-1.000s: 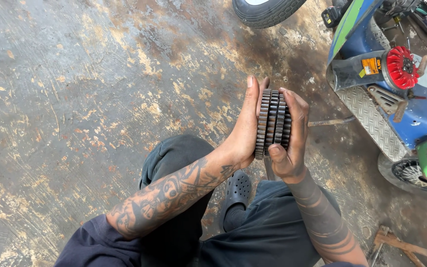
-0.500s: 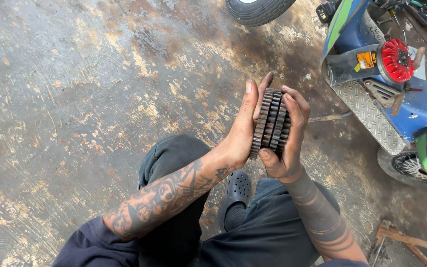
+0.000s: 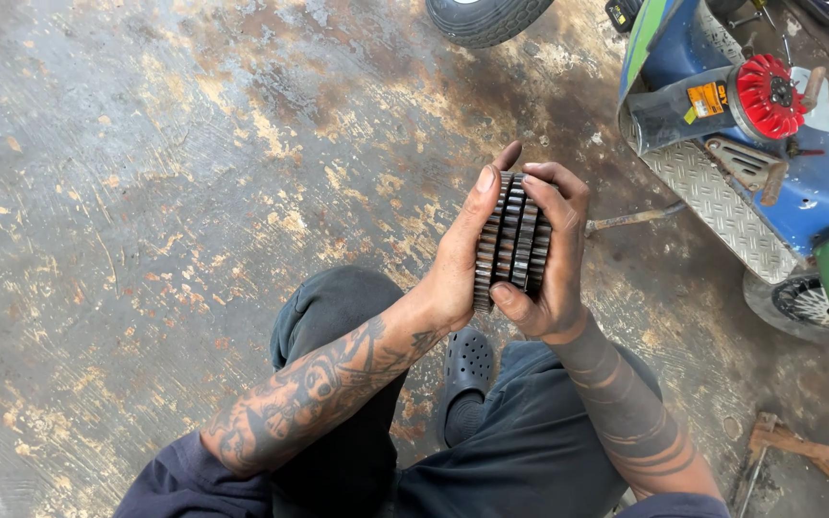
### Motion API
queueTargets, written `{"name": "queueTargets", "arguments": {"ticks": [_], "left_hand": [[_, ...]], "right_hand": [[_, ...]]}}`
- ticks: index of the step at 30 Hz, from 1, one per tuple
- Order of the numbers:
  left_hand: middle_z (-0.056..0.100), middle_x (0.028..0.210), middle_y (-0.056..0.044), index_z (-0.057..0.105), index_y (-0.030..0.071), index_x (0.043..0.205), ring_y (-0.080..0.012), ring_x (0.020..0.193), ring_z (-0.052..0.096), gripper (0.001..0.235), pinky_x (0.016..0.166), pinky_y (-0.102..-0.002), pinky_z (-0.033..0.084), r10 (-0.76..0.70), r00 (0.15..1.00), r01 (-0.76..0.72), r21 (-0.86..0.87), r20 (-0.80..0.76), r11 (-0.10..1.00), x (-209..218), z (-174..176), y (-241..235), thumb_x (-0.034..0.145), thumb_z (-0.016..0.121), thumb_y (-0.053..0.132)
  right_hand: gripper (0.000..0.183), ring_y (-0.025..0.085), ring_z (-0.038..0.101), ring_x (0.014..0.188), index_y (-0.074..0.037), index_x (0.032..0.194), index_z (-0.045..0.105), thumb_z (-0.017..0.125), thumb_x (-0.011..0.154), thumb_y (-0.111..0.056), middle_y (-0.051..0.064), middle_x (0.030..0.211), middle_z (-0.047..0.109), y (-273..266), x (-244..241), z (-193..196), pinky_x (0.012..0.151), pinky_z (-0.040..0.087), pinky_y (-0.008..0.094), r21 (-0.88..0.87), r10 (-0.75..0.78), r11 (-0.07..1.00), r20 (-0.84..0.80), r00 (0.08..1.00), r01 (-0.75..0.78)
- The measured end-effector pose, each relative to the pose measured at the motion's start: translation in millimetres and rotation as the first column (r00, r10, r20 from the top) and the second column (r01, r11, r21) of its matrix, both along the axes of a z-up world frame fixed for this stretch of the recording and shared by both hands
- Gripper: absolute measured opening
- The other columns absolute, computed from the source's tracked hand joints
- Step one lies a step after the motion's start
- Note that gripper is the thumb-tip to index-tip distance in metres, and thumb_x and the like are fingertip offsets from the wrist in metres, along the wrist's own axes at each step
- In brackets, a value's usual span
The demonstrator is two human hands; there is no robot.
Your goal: The person sits on the floor and cleans several metal gears by hand, separating and reassembling them. They then use a wire brush to scrub a larger gear assembly attached to a shaft.
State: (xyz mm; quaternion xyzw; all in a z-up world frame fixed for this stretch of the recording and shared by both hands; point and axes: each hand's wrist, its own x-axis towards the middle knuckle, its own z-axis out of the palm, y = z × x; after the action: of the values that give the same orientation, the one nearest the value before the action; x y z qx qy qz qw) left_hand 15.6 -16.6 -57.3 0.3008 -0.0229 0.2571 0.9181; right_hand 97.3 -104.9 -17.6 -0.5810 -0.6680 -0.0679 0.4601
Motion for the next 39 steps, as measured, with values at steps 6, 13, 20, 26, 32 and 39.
{"name": "queueTargets", "arguments": {"ticks": [6, 13, 20, 26, 32, 39], "left_hand": [[0.039, 0.152, -0.038, 0.013, 0.011, 0.168, -0.0414, 0.13, 0.049, 0.087, 0.108, -0.057, 0.048, -0.021, 1.0, 0.021, -0.005, -0.009, 1.0, -8, 16, -3, 0.101, 0.053, 0.051], [0.041, 0.145, -0.039, 0.018, 0.009, 0.167, -0.0435, 0.126, 0.049, 0.085, 0.103, -0.059, 0.049, 0.012, 0.999, -0.013, -0.032, -0.039, 0.999, -6, 13, -3, 0.101, 0.056, 0.047], [0.047, 0.135, -0.035, 0.026, 0.009, 0.164, -0.038, 0.113, 0.054, 0.085, 0.092, -0.052, 0.054, -0.041, 0.991, 0.015, -0.194, -0.13, 0.981, -8, 14, -3, 0.096, 0.061, 0.046], [0.054, 0.125, -0.031, 0.037, 0.006, 0.157, -0.0335, 0.101, 0.059, 0.083, 0.082, -0.047, 0.056, -0.051, 0.982, -0.003, -0.284, -0.182, 0.959, -1, 6, -4, 0.093, 0.066, 0.051], [0.068, 0.102, -0.022, 0.064, 0.001, 0.125, -0.0281, 0.08, 0.066, 0.075, 0.061, -0.037, 0.059, -0.074, 0.967, -0.013, -0.339, -0.242, 0.941, 1, 4, 2, 0.092, 0.061, 0.068], [0.068, 0.091, -0.014, 0.064, -0.001, 0.111, -0.0274, 0.074, 0.07, 0.095, 0.059, -0.039, 0.06, -0.065, 0.948, -0.088, -0.453, -0.311, 0.887, 11, -19, -2, 0.089, 0.042, 0.089]], "right_hand": [[0.086, 0.042, 0.039, 0.136, 0.008, 0.145, 0.04, 0.056, 0.092, -0.059, 0.028, 0.143, 0.04, 1, -2, 0, 0.116, 0.029, 0.053, -0.006, -0.064, 0.998, -0.005, 0.998, 0.064], [0.085, 0.04, 0.042, 0.135, 0.006, 0.144, 0.041, 0.056, 0.093, -0.06, 0.026, 0.141, 0.042, 2, -5, 7, 0.116, 0.031, 0.052, -0.05, -0.044, 0.998, -0.034, 0.998, 0.042], [0.09, 0.044, 0.045, 0.134, 0.005, 0.141, 0.046, 0.063, 0.086, -0.063, 0.027, 0.139, 0.045, 0, -1, 6, 0.114, 0.033, 0.055, -0.073, 0.006, 0.997, -0.013, 1.0, -0.007], [0.09, 0.045, 0.046, 0.134, 0.005, 0.141, 0.048, 0.063, 0.084, -0.063, 0.028, 0.138, 0.047, 1, 2, 2, 0.114, 0.033, 0.056, -0.088, 0.043, 0.995, -0.022, 0.999, -0.045], [0.089, 0.043, 0.046, 0.13, 0.002, 0.144, 0.047, 0.059, 0.085, -0.064, 0.027, 0.137, 0.047, 7, 3, 5, 0.113, 0.032, 0.056, -0.175, 0.062, 0.982, -0.093, 0.994, -0.078], [0.081, 0.044, 0.048, 0.13, -0.003, 0.148, 0.048, 0.049, 0.089, -0.059, 0.025, 0.14, 0.048, 16, 14, 5, 0.107, 0.031, 0.064, -0.391, 0.079, 0.894, -0.342, 0.936, -0.219]]}}
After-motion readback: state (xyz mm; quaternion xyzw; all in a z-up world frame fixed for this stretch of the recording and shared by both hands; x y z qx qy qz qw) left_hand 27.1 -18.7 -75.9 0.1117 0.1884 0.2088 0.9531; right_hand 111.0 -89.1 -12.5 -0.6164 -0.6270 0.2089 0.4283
